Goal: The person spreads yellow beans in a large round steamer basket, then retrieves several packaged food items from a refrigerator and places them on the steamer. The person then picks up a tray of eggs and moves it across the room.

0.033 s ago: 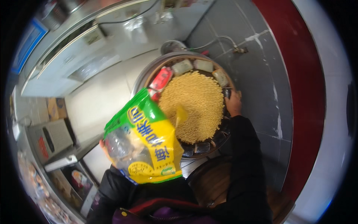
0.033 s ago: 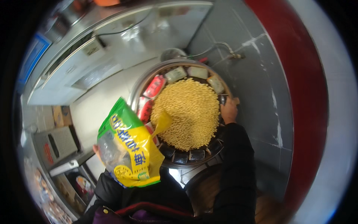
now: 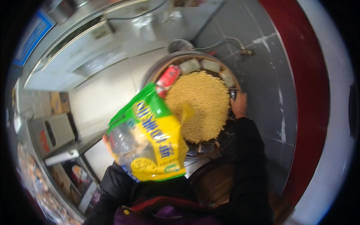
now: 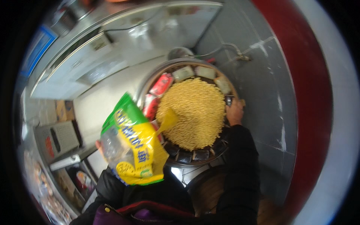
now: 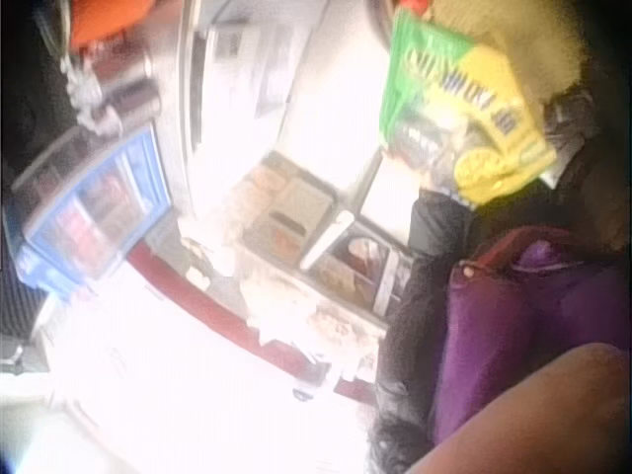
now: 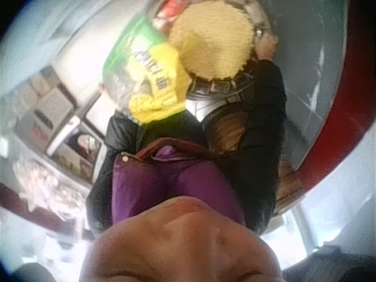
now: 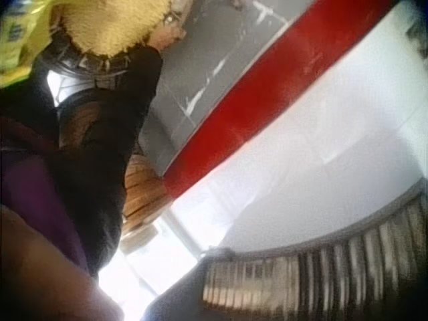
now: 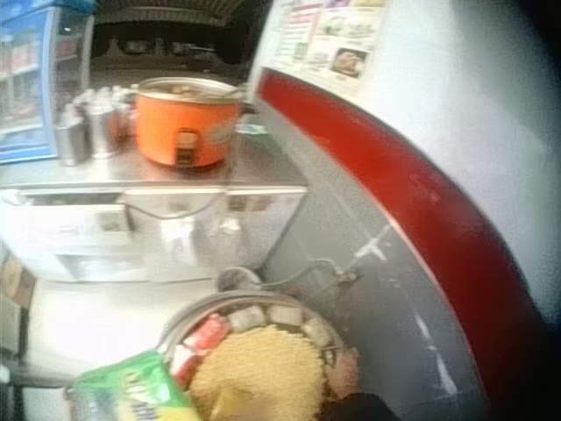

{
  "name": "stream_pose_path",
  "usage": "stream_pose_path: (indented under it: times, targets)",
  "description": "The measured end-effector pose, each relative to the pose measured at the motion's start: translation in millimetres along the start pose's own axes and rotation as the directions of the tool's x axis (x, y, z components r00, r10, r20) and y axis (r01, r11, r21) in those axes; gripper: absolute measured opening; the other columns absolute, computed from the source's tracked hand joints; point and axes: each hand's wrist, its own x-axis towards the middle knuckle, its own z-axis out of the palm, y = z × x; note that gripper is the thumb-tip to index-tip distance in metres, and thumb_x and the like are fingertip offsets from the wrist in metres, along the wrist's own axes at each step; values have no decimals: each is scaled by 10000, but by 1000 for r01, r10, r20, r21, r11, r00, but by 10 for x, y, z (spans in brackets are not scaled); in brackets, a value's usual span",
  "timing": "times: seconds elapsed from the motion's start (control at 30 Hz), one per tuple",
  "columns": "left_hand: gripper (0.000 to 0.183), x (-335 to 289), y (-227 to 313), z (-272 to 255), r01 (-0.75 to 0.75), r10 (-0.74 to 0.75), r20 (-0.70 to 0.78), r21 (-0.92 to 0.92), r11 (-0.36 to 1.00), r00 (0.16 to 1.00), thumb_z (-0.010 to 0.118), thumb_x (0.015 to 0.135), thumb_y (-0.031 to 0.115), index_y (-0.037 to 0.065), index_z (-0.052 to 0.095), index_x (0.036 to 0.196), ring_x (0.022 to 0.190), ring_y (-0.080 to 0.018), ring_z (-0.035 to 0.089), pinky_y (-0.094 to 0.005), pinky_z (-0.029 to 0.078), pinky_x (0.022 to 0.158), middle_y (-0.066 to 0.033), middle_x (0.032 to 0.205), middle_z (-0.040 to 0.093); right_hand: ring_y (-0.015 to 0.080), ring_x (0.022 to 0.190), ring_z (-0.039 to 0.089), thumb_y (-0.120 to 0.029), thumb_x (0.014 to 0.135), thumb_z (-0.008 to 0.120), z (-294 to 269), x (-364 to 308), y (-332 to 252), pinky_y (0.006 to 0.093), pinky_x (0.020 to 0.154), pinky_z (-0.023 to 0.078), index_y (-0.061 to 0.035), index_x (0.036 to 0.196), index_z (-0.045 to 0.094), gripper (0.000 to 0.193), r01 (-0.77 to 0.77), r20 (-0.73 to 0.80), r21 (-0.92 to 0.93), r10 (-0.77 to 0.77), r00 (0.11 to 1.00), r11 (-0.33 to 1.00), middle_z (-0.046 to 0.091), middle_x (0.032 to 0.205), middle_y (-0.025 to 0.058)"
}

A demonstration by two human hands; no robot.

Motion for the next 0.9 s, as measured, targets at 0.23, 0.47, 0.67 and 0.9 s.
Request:
stream_pose_path:
  times: [0.23, 0.47, 0.67, 0.9]
  targets:
    - [793, -756, 413, 196, -158, 160, 27, -86, 984, 987, 407, 809, 724, 128, 454, 1329, 1192, -338, 469, -503, 369, 1004, -144, 1334, 478, 346, 1050, 574, -185, 888, 591, -1157, -1772, -1592, 376, 914, 444, 16, 1167, 564, 345, 464, -86, 787, -672, 735, 407, 604, 1104, 220]
    - [821, -1899, 1158, -108, -374, 416, 106, -279, 884, 903, 427, 782, 741, 150, 434, 1351, 1213, -329, 447, -515, 357, 1012, -127, 1347, 464, 185, 1207, 446, -253, 835, 698, -2208, -3811, -3075, 325, 1011, 343, -3, 1372, 325, 700, -361, 59, 924, -882, 467, -129, 462, 1318, 113]
    - [763, -2529, 1629, -1443, -480, 526, 33, -364, 798, 850, 582, 783, 623, 101, 458, 1325, 1160, -321, 508, -510, 380, 1001, -134, 1306, 510, 155, 852, 614, -153, 914, 589, -2180, -4702, -3974, 293, 749, 475, 32, 1055, 595, 233, 119, 153, 953, -784, 602, 277, 652, 946, 102]
    - [594, -4355, 1605, -3251, -426, 287, -549, -144, 893, 785, 474, 918, 511, 115, 400, 1355, 1230, -257, 435, -430, 343, 1021, -135, 1315, 480, 411, 757, 603, -199, 895, 584, -772, -6262, -4959, 433, 624, 483, 9, 941, 609, 215, 750, 252, 648, -967, -44, 135, 614, 838, 233]
